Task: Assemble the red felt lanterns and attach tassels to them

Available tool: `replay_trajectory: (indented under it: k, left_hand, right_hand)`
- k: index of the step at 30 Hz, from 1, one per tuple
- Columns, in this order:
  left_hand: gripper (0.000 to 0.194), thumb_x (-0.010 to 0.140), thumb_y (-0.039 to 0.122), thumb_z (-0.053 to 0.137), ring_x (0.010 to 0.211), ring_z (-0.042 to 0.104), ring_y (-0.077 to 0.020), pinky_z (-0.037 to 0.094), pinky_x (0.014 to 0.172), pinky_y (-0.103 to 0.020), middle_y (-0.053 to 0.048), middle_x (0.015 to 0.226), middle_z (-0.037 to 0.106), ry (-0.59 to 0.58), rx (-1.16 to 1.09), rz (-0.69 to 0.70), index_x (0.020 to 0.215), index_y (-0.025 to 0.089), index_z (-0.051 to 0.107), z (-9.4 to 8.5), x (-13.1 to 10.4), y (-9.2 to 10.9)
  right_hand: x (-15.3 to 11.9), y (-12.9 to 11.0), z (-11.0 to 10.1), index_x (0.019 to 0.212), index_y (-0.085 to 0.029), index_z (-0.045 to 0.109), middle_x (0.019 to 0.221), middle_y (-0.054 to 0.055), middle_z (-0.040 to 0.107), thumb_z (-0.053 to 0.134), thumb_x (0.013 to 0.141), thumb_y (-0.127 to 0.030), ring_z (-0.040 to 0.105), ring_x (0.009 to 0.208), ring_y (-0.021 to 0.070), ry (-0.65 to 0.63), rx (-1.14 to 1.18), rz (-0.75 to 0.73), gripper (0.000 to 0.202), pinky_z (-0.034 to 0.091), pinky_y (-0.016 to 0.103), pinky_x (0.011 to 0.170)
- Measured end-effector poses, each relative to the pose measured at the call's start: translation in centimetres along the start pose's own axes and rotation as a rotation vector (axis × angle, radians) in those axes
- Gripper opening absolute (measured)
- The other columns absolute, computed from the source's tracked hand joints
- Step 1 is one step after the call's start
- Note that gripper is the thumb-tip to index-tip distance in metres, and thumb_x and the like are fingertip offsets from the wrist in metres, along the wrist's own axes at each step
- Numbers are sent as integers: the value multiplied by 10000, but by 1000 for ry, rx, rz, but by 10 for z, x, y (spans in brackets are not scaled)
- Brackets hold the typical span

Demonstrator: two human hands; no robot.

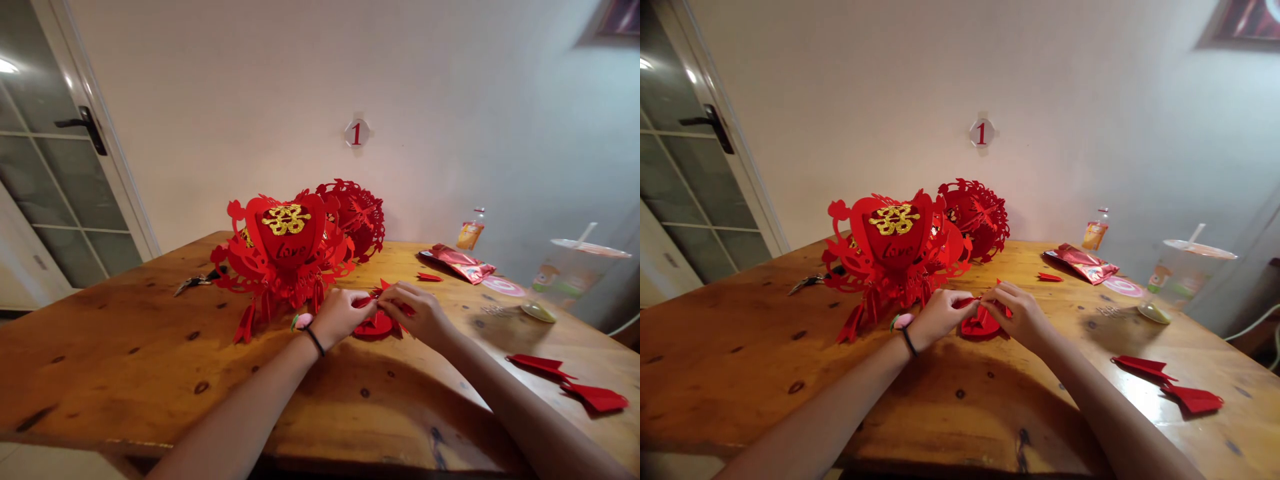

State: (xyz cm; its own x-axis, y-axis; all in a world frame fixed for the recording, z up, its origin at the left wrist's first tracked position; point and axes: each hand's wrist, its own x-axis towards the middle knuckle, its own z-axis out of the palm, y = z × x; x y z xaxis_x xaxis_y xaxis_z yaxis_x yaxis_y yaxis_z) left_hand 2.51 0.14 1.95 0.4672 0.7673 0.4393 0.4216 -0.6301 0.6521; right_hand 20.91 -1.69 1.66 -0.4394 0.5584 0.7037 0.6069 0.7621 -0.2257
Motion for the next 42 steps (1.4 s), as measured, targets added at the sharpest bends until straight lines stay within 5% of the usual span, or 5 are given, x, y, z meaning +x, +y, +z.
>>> replay_trajectory:
  k: [11,15,22,30,42]
  left_hand:
    - [341,809,386,449,515,340,-78,216,482,-211,61,490,347,-29,31,13,570,150,511,0,0,1]
    - [289,811,392,470,719,553,-144,370,639,-217,-5,776,646,-14,8,25,890,173,641,1,-1,0]
    - [352,830,464,453,828,594,-189,435,738,-274,-47,929,652,-5,186,92,1027,202,582,6,-7,5]
    - [255,810,302,537,1255,308,-290,245,1020,-475,-67,1320,417,677,699,243,1054,281,609,-42,4,10]
    - [335,828,150,455,1021,523,-196,432,862,-311,-105,1187,482,991,438,126,1151,211,522,-74,4,-33]
  right_hand:
    - [-1,-1,3,816,-198,591,748,32,622,501,850,-320,567,656,132,26,167,168,155,450,251,605]
    - [-1,-1,7,792,-193,571,684,11,598,556,806,-395,562,586,125,99,491,389,203,450,242,537]
    - [3,-2,10,765,-218,541,728,-13,574,667,707,-371,566,629,122,293,1037,632,207,478,242,575]
    - [4,21,1,791,-260,571,949,-14,653,629,737,-352,613,838,145,381,1227,685,122,505,294,747]
    - [5,9,25,764,-212,607,951,21,651,695,678,-327,601,754,140,225,1243,752,168,492,264,644]
